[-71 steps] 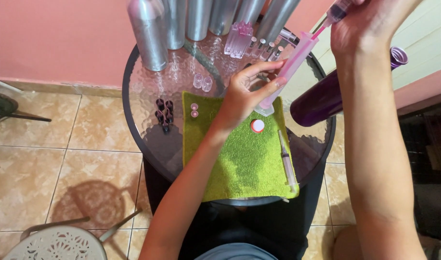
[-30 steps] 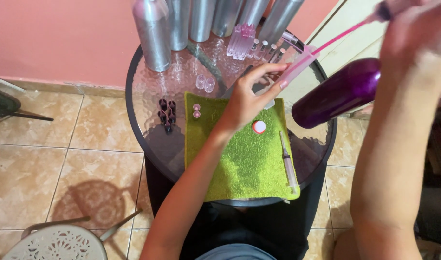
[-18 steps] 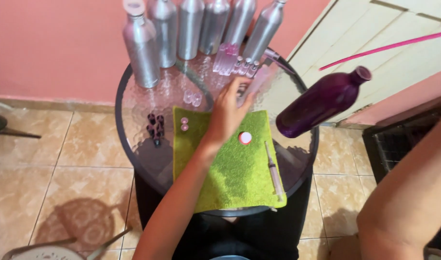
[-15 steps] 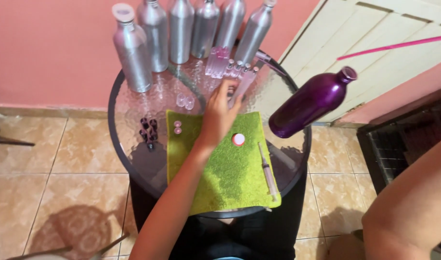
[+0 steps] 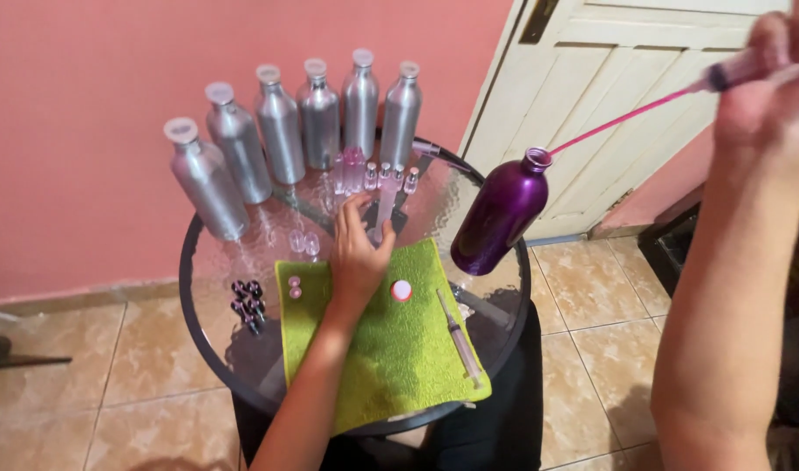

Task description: The person fills small glass vials and a larger purple aluminum bottle with a pink liquid using a large syringe.

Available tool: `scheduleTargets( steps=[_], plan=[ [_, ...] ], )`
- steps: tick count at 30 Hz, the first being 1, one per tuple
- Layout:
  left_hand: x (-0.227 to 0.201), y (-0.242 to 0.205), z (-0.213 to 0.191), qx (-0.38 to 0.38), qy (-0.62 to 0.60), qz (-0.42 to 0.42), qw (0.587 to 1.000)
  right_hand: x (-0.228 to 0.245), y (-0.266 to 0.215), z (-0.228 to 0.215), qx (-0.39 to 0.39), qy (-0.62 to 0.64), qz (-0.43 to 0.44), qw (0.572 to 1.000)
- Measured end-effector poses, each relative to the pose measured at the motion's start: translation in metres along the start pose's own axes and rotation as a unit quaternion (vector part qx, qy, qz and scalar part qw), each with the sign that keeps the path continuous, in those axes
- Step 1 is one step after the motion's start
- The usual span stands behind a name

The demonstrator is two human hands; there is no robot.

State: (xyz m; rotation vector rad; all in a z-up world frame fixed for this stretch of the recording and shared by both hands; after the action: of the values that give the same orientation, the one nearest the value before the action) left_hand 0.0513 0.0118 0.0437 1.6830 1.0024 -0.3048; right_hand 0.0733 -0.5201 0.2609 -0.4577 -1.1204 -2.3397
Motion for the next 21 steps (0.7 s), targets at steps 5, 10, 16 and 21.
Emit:
scheduleTargets(
  steps=[5, 10, 16, 21],
  plan=[
    [-0.012, 0.005, -0.009, -0.021, -0.035, 0.01, 0.999, 0.008, -0.043, 0.091, 0.051, 0.052, -0.002, 0.997],
    [-0.012, 0.006, -0.014, -0.027, -0.046, -0.002, 0.999, 0.013, -0.081, 0.152, 0.039, 0.048, -0.006, 0.998],
    [-0.006, 0.005, -0.01, -0.033, -0.031, 0.007, 0.999, 0.018, -0.11, 0.208, 0.046, -0.107, 0.037, 0.992],
    [-0.005, 0.004, -0.008, -0.034, -0.026, 0.011, 0.999, 0.012, -0.11, 0.21, 0.082, -0.116, 0.023, 0.99]
  ],
)
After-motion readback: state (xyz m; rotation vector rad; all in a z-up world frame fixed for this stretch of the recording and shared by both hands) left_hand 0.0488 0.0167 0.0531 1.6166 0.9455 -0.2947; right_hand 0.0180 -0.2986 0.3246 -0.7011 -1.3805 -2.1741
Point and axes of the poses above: each hand's wrist, its own y-axis towards the middle knuckle, its own z-axis out of the palm, x = y × z, the point moved 7 cm from there along y, towards the middle knuckle, and after that the axes turned 4 degrees about x, right-handed, at the moved point
